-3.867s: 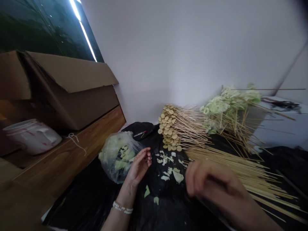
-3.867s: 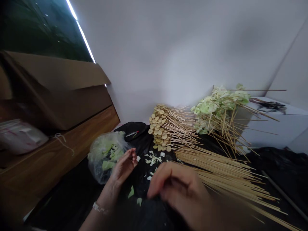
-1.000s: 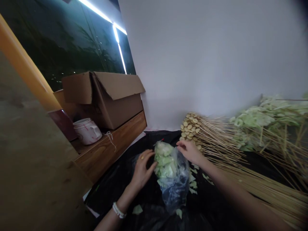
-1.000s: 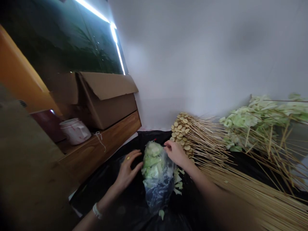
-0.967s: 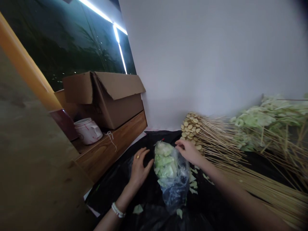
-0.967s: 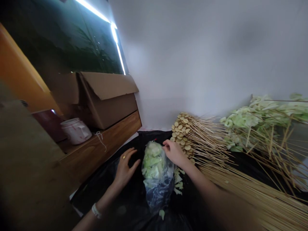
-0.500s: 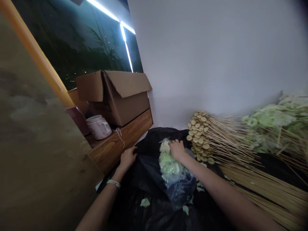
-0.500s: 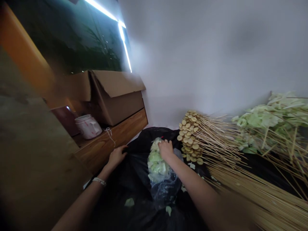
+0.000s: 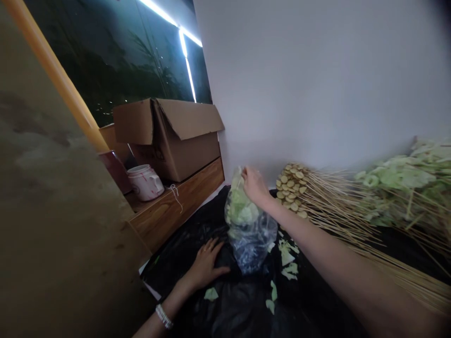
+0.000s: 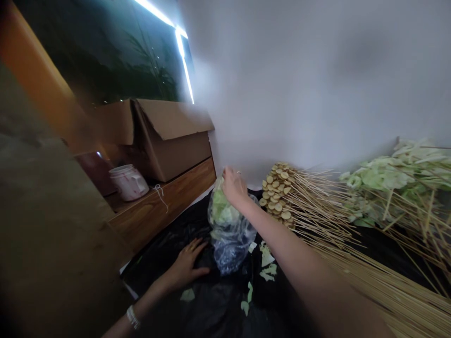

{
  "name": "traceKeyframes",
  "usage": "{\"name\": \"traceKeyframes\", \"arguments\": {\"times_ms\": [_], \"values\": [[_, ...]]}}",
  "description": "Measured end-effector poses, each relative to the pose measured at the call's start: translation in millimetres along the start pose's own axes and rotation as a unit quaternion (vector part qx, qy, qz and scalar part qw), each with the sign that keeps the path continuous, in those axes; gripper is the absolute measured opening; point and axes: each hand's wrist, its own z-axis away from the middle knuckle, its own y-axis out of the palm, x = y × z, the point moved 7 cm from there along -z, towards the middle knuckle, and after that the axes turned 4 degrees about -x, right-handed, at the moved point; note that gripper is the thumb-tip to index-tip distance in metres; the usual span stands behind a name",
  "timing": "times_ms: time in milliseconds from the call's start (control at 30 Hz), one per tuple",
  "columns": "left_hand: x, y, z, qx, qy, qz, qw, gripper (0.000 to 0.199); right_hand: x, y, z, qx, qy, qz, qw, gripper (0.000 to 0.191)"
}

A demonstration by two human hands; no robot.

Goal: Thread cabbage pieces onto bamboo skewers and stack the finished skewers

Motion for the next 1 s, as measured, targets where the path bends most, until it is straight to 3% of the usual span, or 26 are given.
{"name": "traceKeyframes", "arguments": {"times_ms": [100, 133, 200, 300, 433, 533, 667, 733, 800, 900, 967, 1000], "values": [[12, -8.2, -4, 0.002, 0.05, 0.016, 0.999, 0.026, 7, -34, -16, -0.116, 0.003, -0.098, 0.988, 0.015], [16, -15.8, -7, -0.01, 0.062, 0.018, 0.998, 0.018, 8, -43, -18, -0.148, 0.002, -0.129, 0.981, 0.013], [25, -33.5, -15, -0.042, 0.061, 0.0, 0.997, 0.022, 10, -53, -20, -0.175, 0.003, -0.16, 0.971, 0.011], [43, -53.5, -22, -0.085, -0.006, -0.075, 0.994, 0.031, 9, -52, -15, -0.156, 0.014, -0.156, 0.975, 0.011], [54, -56.4, -22, -0.092, -0.07, -0.081, 0.99, 0.044, -2, -34, 5, -0.078, 0.042, -0.125, 0.988, 0.015], [35, -65.8, -18, -0.166, -0.056, -0.01, 0.984, 0.037, -13, -17, 25, 0.0, 0.05, -0.084, 0.995, 0.017], [-21, -84.9, 7, -0.338, -0.029, 0.088, 0.937, 0.033, -20, -5, 41, 0.035, 0.064, -0.06, 0.996, 0.016], [-62, -79.3, 15, -0.346, 0.036, 0.085, 0.934, 0.032, -18, -3, 45, 0.043, 0.07, -0.051, 0.995, 0.016], [-93, -69.3, 15, -0.329, 0.079, 0.076, 0.938, 0.046, -12, -4, 46, 0.039, 0.071, -0.047, 0.996, 0.018], [-96, -74.3, 6, -0.409, 0.006, 0.119, 0.905, 0.063, -2, -13, 49, 0.011, 0.055, -0.043, 0.997, 0.022], [-88, -80.3, -8, -0.42, -0.029, 0.155, 0.894, 0.051, 3, -19, 52, -0.001, 0.027, -0.047, 0.999, 0.022], [-87, -81.9, -19, -0.393, -0.018, 0.181, 0.902, 0.036, 3, -21, 54, -0.006, 0.019, -0.049, 0.999, 0.021]]}}
